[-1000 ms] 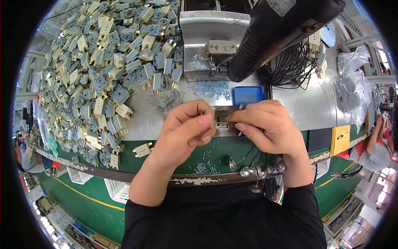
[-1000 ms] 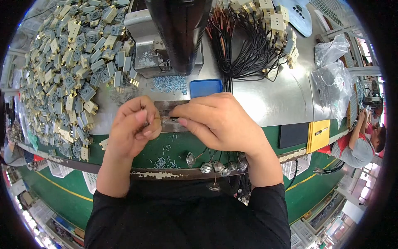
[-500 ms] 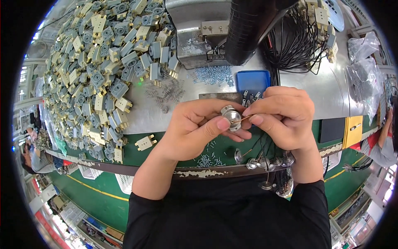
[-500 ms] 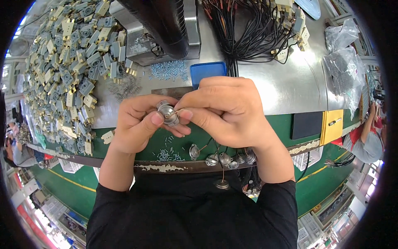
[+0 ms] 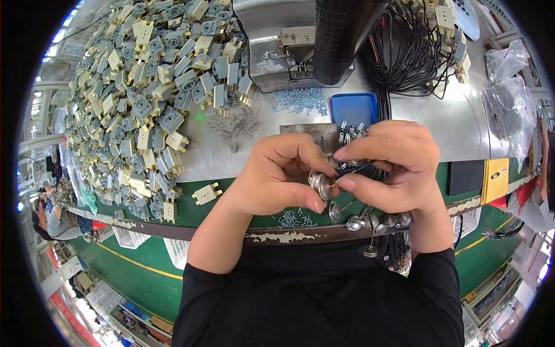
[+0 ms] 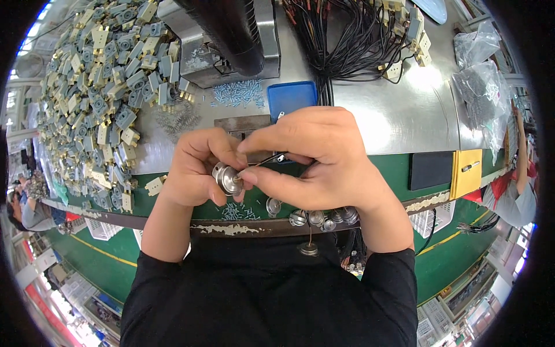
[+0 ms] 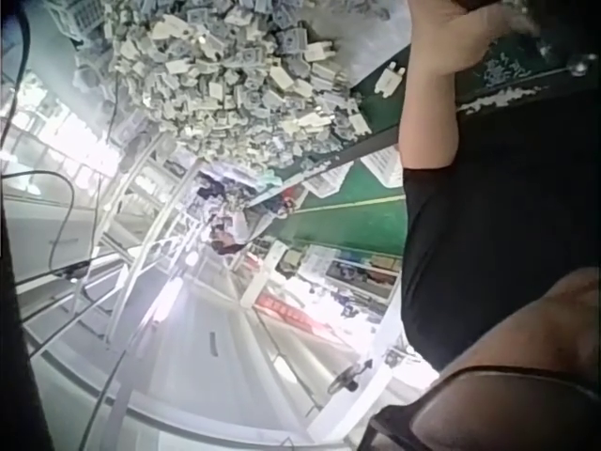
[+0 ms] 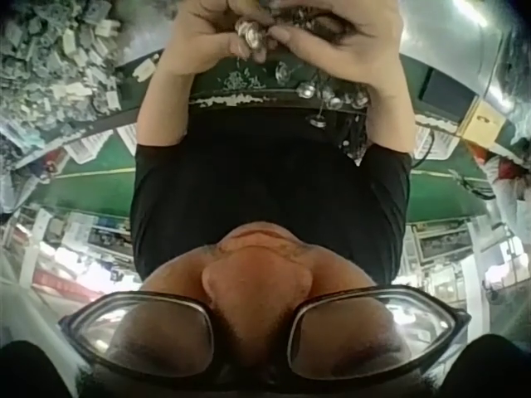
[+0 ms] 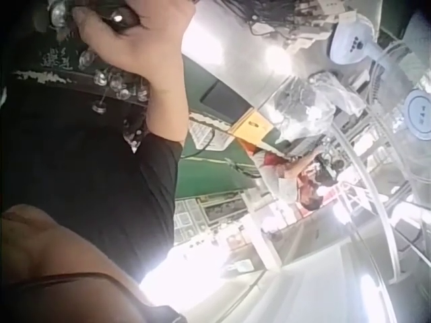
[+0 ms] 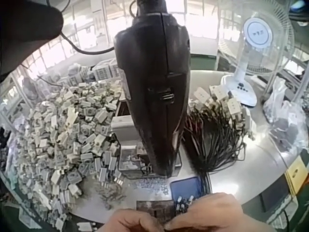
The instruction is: Manually assemble electronic components using an electric screwdriver on an assembly line.
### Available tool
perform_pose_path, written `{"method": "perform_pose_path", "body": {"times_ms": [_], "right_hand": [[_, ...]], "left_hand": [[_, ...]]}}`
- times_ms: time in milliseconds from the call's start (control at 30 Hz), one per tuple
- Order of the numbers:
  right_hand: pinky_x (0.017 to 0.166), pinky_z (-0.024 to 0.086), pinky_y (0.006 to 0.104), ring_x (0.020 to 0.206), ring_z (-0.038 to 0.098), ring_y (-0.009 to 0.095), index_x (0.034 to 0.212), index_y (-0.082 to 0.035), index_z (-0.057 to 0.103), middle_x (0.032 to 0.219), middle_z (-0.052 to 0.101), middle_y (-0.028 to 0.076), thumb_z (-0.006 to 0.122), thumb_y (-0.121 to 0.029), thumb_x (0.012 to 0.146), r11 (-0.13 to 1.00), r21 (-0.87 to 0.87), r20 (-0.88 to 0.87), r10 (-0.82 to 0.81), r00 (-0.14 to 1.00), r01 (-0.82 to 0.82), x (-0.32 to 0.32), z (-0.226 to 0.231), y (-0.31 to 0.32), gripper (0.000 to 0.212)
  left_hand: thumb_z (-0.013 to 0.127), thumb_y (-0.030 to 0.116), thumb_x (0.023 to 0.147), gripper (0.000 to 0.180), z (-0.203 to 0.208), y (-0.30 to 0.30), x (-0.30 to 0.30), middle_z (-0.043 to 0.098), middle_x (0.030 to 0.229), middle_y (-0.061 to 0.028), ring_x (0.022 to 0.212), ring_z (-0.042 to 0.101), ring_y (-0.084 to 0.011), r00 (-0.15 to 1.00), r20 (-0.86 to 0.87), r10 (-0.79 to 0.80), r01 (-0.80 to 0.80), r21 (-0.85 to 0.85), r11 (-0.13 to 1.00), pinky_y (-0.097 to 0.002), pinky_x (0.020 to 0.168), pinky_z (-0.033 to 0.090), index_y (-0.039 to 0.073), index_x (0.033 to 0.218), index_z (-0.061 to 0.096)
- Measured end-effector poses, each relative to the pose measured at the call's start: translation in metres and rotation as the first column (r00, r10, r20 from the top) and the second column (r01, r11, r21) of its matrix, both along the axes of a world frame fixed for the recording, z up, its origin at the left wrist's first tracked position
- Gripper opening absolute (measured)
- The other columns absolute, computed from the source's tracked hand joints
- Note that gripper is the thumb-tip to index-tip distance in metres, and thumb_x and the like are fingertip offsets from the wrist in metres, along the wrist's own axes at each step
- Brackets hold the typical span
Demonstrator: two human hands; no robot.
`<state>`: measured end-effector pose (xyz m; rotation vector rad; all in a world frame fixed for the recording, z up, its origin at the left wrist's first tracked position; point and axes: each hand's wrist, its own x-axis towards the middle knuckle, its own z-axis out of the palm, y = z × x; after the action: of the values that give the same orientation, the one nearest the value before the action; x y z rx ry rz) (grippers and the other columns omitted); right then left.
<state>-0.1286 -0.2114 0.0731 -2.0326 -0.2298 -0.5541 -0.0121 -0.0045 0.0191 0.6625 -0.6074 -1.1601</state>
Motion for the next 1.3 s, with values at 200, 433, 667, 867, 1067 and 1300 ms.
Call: {"method": "perform_pose_path", "body": {"times_ms": [200, 433, 667, 867, 1067, 1300], "right_hand": [[0.046, 0.030, 0.0310, 0.049, 0.047, 0.015, 0.082, -0.007, 0.081, 0.058, 0.054, 0.001, 0.090, -0.009, 0.064, 0.997, -0.065, 0.024, 0.033, 0.999, -0.032, 0.001, -0.002, -0.001, 0.020], [0.047, 0.033, 0.0326, 0.049, 0.048, 0.018, 0.080, -0.008, 0.079, 0.059, 0.053, 0.002, 0.093, -0.008, 0.061, 0.985, -0.158, 0.127, -0.049, 0.991, 0.069, 0.002, -0.005, 0.003, 0.023], [0.045, 0.034, 0.0327, 0.048, 0.048, 0.019, 0.080, -0.005, 0.076, 0.059, 0.052, 0.002, 0.090, -0.001, 0.062, 0.912, -0.350, 0.317, -0.098, 0.943, 0.213, 0.006, -0.011, 0.008, 0.023], [0.045, 0.036, 0.0325, 0.049, 0.049, 0.019, 0.087, -0.003, 0.076, 0.061, 0.053, 0.002, 0.088, 0.001, 0.063, 0.901, -0.315, 0.347, -0.183, 0.920, 0.298, 0.006, -0.010, 0.010, 0.027], [0.046, 0.038, 0.0331, 0.049, 0.052, 0.019, 0.094, -0.004, 0.078, 0.062, 0.054, 0.003, 0.086, 0.002, 0.068, 0.928, -0.333, 0.257, -0.080, 0.963, 0.166, 0.005, -0.005, 0.007, 0.028], [0.049, 0.041, 0.0350, 0.052, 0.054, 0.021, 0.100, -0.003, 0.077, 0.063, 0.053, 0.003, 0.083, -0.002, 0.075, 0.939, -0.322, 0.139, -0.084, 0.987, 0.125, 0.000, 0.004, 0.010, 0.025]], "left_hand": [[0.100, 0.002, 0.066, 0.042, -0.006, -0.004, -0.001, 0.074, 0.097, -0.0098, 0.086, 0.073, -0.0182, 0.967, 0.197, 0.164, -0.158, -0.048, 0.986, -0.0315, 0.080, 0.058, -0.002, 0.096, 0.071], [0.103, 0.006, 0.062, 0.042, -0.012, -0.008, -0.008, 0.073, 0.086, -0.0100, 0.079, 0.071, -0.0157, 0.841, 0.371, 0.393, -0.372, -0.129, 0.919, -0.0285, 0.069, 0.056, 0.001, 0.086, 0.070], [0.100, 0.006, 0.069, 0.041, -0.007, -0.011, -0.022, 0.072, 0.090, -0.0138, 0.073, 0.066, -0.0148, 0.276, 0.773, 0.572, -0.630, -0.304, 0.715, -0.0287, 0.064, 0.052, 0.000, 0.090, 0.065], [0.091, -0.001, 0.077, 0.030, 0.012, -0.010, -0.011, 0.076, 0.090, -0.0147, 0.079, 0.074, -0.0209, 0.439, 0.750, 0.496, -0.610, -0.157, 0.777, -0.0306, 0.068, 0.056, -0.001, 0.101, 0.073], [0.089, 0.001, 0.076, 0.027, 0.024, -0.001, -0.004, 0.079, 0.090, -0.0137, 0.078, 0.077, -0.0243, 0.253, 0.897, 0.362, -0.506, -0.196, 0.840, -0.0310, 0.069, 0.060, 0.001, 0.101, 0.078], [0.082, -0.006, 0.076, 0.023, 0.031, 0.002, -0.001, 0.079, 0.089, -0.0126, 0.081, 0.079, -0.0261, 0.243, 0.926, 0.289, -0.517, -0.128, 0.846, -0.0321, 0.070, 0.061, 0.002, 0.097, 0.077]]}}
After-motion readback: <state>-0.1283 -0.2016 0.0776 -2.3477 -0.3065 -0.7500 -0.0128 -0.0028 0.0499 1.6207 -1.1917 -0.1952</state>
